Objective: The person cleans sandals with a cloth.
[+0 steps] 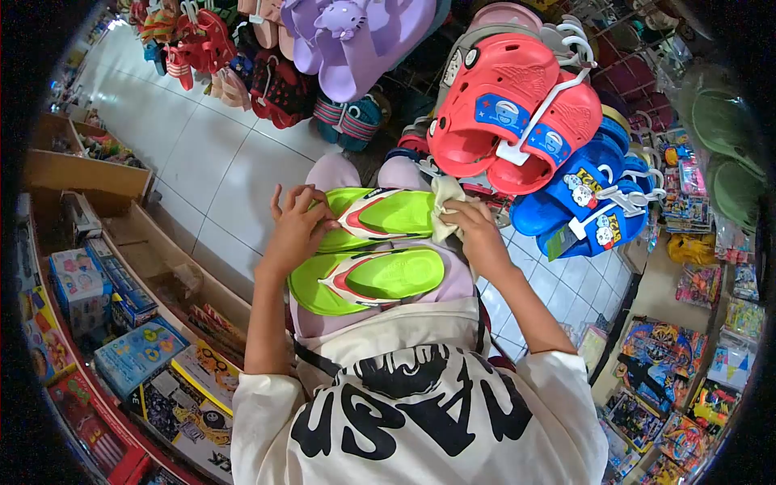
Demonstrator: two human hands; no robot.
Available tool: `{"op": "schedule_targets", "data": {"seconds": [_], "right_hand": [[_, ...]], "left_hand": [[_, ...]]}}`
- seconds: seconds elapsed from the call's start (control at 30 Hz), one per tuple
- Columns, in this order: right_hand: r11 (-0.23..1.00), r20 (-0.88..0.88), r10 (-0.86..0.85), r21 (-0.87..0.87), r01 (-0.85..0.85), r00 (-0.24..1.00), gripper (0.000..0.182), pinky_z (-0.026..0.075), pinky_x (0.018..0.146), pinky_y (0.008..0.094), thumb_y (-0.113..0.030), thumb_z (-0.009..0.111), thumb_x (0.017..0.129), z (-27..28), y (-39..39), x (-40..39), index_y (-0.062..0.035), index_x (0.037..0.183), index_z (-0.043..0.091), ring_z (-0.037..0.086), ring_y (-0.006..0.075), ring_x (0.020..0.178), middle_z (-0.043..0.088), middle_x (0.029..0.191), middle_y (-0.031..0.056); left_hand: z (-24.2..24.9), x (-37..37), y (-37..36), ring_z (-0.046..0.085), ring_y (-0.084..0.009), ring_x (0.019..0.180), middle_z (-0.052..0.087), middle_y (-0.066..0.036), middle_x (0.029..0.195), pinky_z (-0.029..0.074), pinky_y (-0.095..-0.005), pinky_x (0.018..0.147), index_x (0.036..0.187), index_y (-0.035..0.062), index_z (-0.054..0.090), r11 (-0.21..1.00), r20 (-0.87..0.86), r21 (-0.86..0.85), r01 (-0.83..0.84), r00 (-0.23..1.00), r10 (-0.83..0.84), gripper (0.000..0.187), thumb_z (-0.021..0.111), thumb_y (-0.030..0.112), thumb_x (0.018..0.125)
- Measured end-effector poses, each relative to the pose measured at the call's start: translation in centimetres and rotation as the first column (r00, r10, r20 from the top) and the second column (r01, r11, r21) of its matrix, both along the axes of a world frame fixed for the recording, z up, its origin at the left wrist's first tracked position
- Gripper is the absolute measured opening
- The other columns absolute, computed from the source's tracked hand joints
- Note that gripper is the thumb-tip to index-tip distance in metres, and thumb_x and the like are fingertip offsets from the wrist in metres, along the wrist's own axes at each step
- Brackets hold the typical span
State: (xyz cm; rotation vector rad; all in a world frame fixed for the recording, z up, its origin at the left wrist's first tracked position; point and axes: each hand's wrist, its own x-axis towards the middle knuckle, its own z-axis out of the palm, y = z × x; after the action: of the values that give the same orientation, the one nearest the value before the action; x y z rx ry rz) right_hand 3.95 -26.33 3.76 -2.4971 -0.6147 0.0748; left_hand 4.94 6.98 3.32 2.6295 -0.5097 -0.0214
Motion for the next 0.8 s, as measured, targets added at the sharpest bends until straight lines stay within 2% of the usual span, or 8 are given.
{"op": "schedule_targets", "data": {"seconds": [0.13,0.27,0.37,0.4,0.5,0.53,0.67,0.8], "right_hand": [[0.916,-0.050,-0.280,0.284,0.282,0.959,0.034,0.041,0.095,0.0383,0.010,0.043,0.079,1.1,-0.7,-1.3,-0.0011,0.107,0.058,0.054,0.0348,0.107,0.058,0.111,0.0188],[0.803,-0.146,-0.482,0.321,0.502,0.864,0.024,0.042,0.092,0.0360,0.003,0.043,0.088,2.2,-2.2,-2.9,0.0009,0.108,0.055,0.056,0.0330,0.104,0.056,0.109,0.0196],[0.792,-0.149,-0.503,0.314,0.523,0.851,0.021,0.042,0.092,0.0361,-0.001,0.046,0.089,2.8,-1.9,-3.4,0.0014,0.107,0.055,0.056,0.0337,0.101,0.056,0.107,0.0193],[0.825,-0.102,-0.453,0.329,0.460,0.886,0.019,0.042,0.091,0.0371,-0.005,0.054,0.088,2.3,-1.4,-3.2,0.0013,0.106,0.055,0.055,0.0329,0.102,0.054,0.109,0.0184],[0.942,0.095,-0.205,0.289,0.170,0.974,0.021,0.042,0.091,0.0391,-0.007,0.065,0.082,2.0,1.7,-1.7,-0.0017,0.101,0.058,0.052,0.0324,0.108,0.051,0.115,0.0161],[0.960,0.142,-0.126,0.267,0.085,0.982,0.022,0.042,0.092,0.0397,-0.007,0.067,0.079,1.6,2.5,-1.1,-0.0028,0.099,0.059,0.051,0.0325,0.110,0.051,0.116,0.0150],[0.918,0.169,-0.056,0.396,-0.015,0.984,0.026,0.043,0.093,0.0420,-0.001,0.064,0.077,1.3,4.7,0.4,-0.0059,0.102,0.061,0.052,0.0325,0.111,0.053,0.119,0.0114],[0.927,0.285,0.257,0.198,-0.319,0.924,0.032,0.044,0.094,0.0406,-0.008,0.058,0.077,1.6,5.6,1.2,-0.0092,0.109,0.063,0.054,0.0265,0.110,0.056,0.126,0.0055]], "left_hand": [[0.3,0.2,-0.4,0.044,-0.0255,0.120,0.053,-0.002,0.111,0.016,-0.0557,0.109,0.093,0.0142,0.063,1.000,-0.053,0.007,0.016,0.998,-0.016,0.015,0.066,0.024,0.082],[1.5,0.1,-0.9,0.046,-0.0283,0.118,0.053,-0.005,0.118,0.022,-0.0533,0.109,0.106,0.0145,0.061,0.999,-0.021,0.001,-0.032,0.999,0.032,0.024,0.066,0.023,0.083],[4.4,0.3,-3.2,0.045,-0.0297,0.119,0.052,-0.007,0.123,0.026,-0.0506,0.108,0.113,0.0139,0.057,0.986,0.018,-0.150,0.077,0.997,-0.075,0.030,0.064,0.023,0.085],[4.9,0.5,-4.2,0.050,-0.0306,0.114,0.053,-0.008,0.124,0.037,-0.0456,0.101,0.111,0.0114,0.058,0.983,0.138,-0.088,0.163,0.979,-0.150,0.029,0.064,0.026,0.086],[1.3,2.5,-4.7,0.056,-0.0316,0.105,0.054,-0.010,0.122,0.045,-0.0429,0.090,0.108,0.0103,0.060,0.926,0.005,-0.103,0.363,0.931,-0.364,0.029,0.062,0.030,0.087],[1.0,2.7,-5.1,0.061,-0.0328,0.092,0.058,-0.012,0.115,0.050,-0.0419,0.079,0.103,0.0075,0.061,0.928,0.095,-0.129,0.350,0.936,-0.339,0.028,0.061,0.031,0.088],[0.8,4.6,-4.7,0.062,-0.0357,0.082,0.064,-0.013,0.096,0.050,-0.0421,0.072,0.096,0.0024,0.060,0.936,0.019,-0.182,0.302,0.953,-0.303,0.025,0.057,0.026,0.091],[0.6,6.1,-4.2,0.061,-0.0377,0.084,0.063,-0.018,0.088,0.047,-0.0439,0.073,0.097,0.0011,0.060,0.905,-0.049,-0.266,0.332,0.933,-0.357,0.021,0.054,0.021,0.093]]}}
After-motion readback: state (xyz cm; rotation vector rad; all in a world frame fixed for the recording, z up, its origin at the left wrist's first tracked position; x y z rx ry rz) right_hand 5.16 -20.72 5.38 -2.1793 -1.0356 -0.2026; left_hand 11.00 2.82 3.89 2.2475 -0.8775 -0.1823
